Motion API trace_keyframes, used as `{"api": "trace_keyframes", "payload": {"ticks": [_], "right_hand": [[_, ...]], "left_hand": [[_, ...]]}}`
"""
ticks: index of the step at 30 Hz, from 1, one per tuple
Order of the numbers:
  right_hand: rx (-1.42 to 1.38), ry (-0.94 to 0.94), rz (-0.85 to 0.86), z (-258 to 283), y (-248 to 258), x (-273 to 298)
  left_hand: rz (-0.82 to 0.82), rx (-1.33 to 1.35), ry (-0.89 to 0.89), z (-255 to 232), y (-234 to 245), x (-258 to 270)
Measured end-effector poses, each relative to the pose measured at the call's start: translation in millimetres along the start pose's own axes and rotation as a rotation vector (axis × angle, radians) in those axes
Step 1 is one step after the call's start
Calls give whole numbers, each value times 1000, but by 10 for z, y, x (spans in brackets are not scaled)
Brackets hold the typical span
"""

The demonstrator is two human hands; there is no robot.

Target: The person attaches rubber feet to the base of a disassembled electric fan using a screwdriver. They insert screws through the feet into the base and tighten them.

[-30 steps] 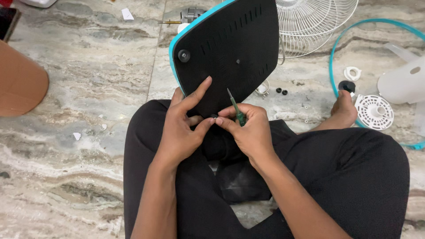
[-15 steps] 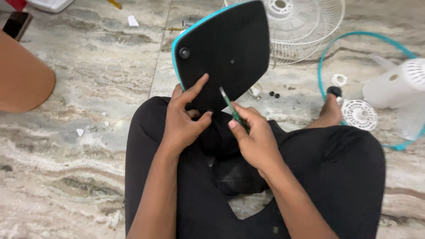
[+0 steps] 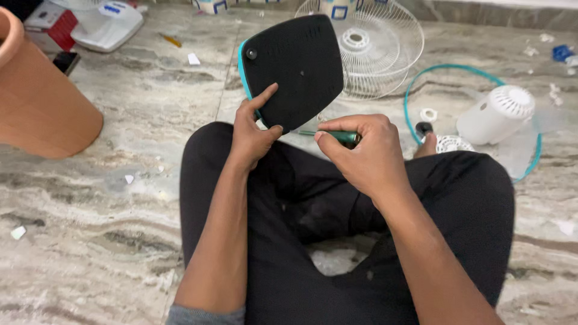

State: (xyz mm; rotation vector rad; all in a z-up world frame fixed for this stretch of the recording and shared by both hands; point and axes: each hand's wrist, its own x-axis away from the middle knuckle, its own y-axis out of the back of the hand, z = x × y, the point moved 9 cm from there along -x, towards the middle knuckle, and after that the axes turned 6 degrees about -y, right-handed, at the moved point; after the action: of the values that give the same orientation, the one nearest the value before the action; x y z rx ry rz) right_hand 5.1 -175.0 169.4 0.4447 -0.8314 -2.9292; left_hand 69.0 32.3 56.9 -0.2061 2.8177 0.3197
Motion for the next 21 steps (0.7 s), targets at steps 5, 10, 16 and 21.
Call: {"api": "trace_keyframes", "payload": {"ticks": [5, 10, 16, 21], "right_hand": [[-194, -137, 7, 29, -32, -158], [-440, -164, -27, -155, -489, -172], [-409, -67, 18, -325, -777, -280], [-136, 45, -81, -505, -977, -142]], "left_hand": [[24, 142, -212, -179, 116, 8], [-51, 286, -55, 79, 330, 115], [-145, 494, -82, 81, 509, 72], [-146, 383, -14, 236, 568, 147]]}}
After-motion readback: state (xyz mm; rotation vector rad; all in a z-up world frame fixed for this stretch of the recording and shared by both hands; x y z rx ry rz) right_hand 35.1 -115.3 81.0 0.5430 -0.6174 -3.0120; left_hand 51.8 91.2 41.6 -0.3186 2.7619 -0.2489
